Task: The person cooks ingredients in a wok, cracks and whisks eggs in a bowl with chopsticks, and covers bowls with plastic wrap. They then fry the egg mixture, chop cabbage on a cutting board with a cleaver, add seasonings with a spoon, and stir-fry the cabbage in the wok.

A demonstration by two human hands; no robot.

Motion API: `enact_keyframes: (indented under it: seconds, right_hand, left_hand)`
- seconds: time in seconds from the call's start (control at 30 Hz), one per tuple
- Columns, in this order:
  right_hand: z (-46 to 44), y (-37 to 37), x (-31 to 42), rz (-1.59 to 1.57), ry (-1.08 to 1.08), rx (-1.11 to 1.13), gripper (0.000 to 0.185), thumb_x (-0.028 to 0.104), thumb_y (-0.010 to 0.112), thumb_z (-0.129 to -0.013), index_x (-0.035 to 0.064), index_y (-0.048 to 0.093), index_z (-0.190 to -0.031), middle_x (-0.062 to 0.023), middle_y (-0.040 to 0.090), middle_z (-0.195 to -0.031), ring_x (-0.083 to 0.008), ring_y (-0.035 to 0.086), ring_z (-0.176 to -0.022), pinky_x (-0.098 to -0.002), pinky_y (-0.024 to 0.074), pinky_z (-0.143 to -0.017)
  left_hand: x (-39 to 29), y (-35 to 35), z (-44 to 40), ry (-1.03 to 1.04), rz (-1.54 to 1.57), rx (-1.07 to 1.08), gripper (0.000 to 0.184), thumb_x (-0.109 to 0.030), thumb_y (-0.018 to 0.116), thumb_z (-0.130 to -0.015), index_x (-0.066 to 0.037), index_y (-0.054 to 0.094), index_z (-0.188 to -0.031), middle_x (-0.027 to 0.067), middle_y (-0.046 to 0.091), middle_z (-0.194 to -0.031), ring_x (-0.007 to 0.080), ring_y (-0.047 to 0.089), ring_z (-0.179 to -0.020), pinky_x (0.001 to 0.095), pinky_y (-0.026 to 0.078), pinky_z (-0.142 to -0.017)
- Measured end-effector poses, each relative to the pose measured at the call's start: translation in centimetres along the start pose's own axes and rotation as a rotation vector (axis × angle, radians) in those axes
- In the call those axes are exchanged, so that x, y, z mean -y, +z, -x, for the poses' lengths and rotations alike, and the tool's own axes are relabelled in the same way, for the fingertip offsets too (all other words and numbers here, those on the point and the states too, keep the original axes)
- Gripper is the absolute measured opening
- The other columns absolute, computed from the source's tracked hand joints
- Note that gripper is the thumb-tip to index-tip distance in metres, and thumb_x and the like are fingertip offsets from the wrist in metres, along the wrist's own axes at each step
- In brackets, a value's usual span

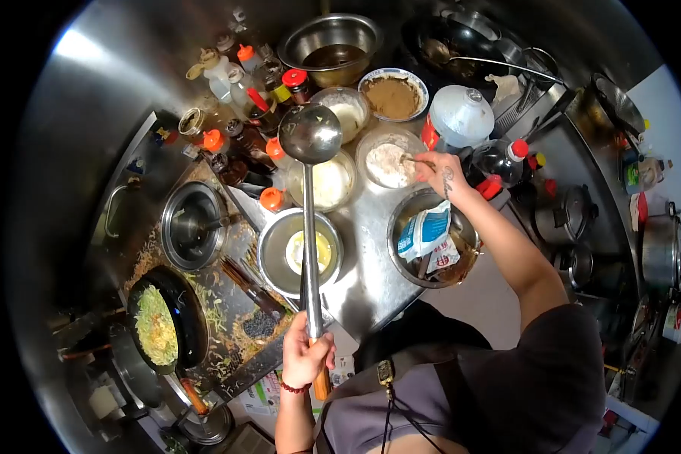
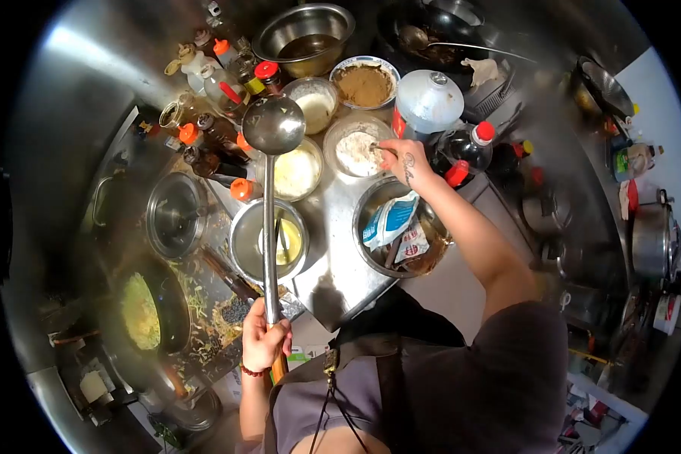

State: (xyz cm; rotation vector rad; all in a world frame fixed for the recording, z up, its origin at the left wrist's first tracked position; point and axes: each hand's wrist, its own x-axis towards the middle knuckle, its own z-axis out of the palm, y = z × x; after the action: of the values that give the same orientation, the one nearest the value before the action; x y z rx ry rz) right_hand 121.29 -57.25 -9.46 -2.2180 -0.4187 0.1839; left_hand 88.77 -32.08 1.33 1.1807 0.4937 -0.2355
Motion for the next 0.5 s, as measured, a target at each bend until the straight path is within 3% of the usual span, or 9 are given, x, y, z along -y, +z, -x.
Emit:
enact_keyframes:
  seconds: [0.07,0.27,0.37,0.5]
  right_hand:
    - [-0.1,0.6,1.0,-0.398,0.086,-0.117,0.021,0.008,0.054,-0.087,-0.0089,0.06,-0.098,-0.0123,0.065,-0.069,-0.0139,0.066,-0.067,-0.0274,0.0521,-0.058]
    - [-1.2,2.3,0.9,-0.048,0.013,-0.053,0.022,0.012,0.049,-0.091,-0.0071,0.06,-0.096,-0.0141,0.063,-0.07,-0.0197,0.065,-0.057,-0.0255,0.0525,-0.052]
    - [-0.8,3.1,0.2,-0.485,0.236,-0.088,0.023,0.011,0.046,-0.091,-0.007,0.06,-0.088,-0.013,0.063,-0.064,-0.017,0.062,-0.05,-0.0268,0.0507,-0.044]
    - [0.8,0.7,2.9,-0.491,0.223,-0.182,0.022,0.011,0.046,-0.091,-0.0069,0.059,-0.089,-0.0133,0.064,-0.066,-0.0165,0.063,-0.051,-0.026,0.0508,-0.046]
  left_hand:
    - [-0.2,0.0,-0.6,-0.031,0.008,0.011,0.028,0.007,0.047,-0.081,-0.001,0.041,-0.107,0.0067,0.053,-0.066,0.0107,0.049,-0.04,0.0219,0.042,-0.037]
    - [-0.8,0.3,-1.1,-0.101,-0.141,-0.008,0.02,0.006,0.048,-0.081,-0.002,0.042,-0.098,0.0052,0.052,-0.064,0.01,0.049,-0.041,0.0219,0.041,-0.038]
    - [-1.3,0.3,-0.8,-0.113,-0.19,-0.034,0.019,0.006,0.049,-0.08,-0.001,0.043,-0.097,0.0049,0.052,-0.063,0.0095,0.048,-0.04,0.0219,0.041,-0.037]
    - [-1.8,-0.4,-0.1,-0.099,-0.331,-0.035,0.02,0.005,0.049,-0.08,-0.001,0.043,-0.098,0.0049,0.053,-0.063,0.0097,0.048,-0.039,0.0221,0.041,-0.037]
